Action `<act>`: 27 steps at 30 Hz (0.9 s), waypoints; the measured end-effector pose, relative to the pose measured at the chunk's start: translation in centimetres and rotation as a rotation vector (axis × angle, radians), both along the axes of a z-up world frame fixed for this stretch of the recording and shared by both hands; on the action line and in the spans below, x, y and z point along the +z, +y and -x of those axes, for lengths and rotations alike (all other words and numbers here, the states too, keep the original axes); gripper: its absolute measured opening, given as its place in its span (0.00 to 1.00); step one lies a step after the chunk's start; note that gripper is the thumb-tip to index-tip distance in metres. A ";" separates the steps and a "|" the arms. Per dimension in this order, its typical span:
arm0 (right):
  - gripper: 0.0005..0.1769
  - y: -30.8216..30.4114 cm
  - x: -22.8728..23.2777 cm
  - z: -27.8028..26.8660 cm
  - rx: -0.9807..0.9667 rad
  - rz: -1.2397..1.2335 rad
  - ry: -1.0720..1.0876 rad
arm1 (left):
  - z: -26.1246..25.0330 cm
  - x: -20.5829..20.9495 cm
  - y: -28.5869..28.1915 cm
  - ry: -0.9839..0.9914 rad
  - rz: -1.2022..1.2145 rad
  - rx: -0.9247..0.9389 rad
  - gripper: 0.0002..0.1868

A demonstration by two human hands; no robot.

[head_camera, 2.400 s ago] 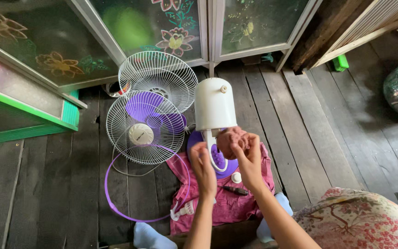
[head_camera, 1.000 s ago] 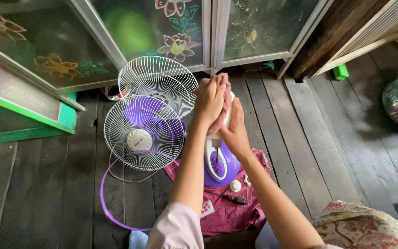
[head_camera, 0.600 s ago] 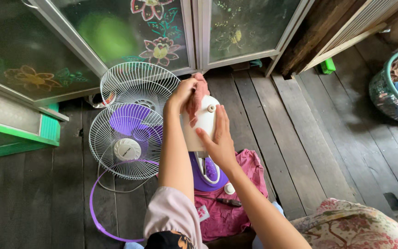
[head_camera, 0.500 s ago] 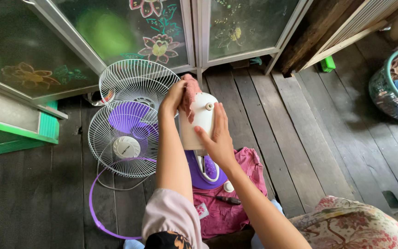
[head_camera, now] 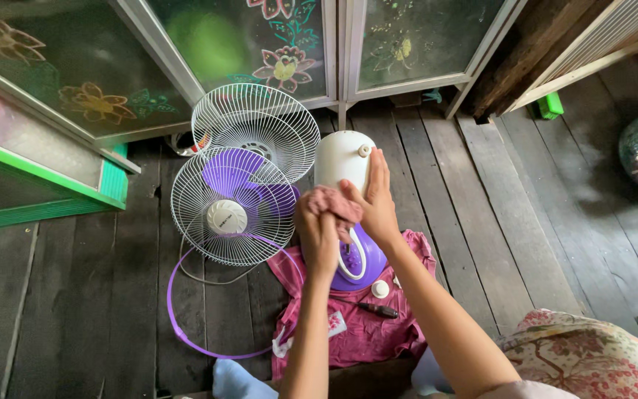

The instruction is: The person wipes the motor housing of a standing fan with a cloth, then attaches the front grille, installs the fan blades, and secures the rear grille. The person uses a screwdriver to tighten a screw on the rear grille.

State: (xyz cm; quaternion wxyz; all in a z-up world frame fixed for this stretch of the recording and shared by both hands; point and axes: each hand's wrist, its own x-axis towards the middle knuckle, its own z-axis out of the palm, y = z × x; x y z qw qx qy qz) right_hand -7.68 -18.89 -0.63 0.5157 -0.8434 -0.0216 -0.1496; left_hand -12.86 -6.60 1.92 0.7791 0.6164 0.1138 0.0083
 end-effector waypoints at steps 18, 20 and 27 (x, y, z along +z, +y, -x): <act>0.52 -0.1 0.5 -0.3 0.012 -0.058 0.059 | 0.0 -11.4 0.8 -0.517 -0.533 0.257 0.18; 0.52 -0.1 0.5 -0.5 0.006 -0.038 0.033 | -0.3 -11.5 0.7 -0.437 -0.482 0.254 0.20; 0.52 0.0 0.1 -0.6 0.007 -0.042 0.030 | 0.2 -11.0 0.8 -0.435 -0.471 0.180 0.34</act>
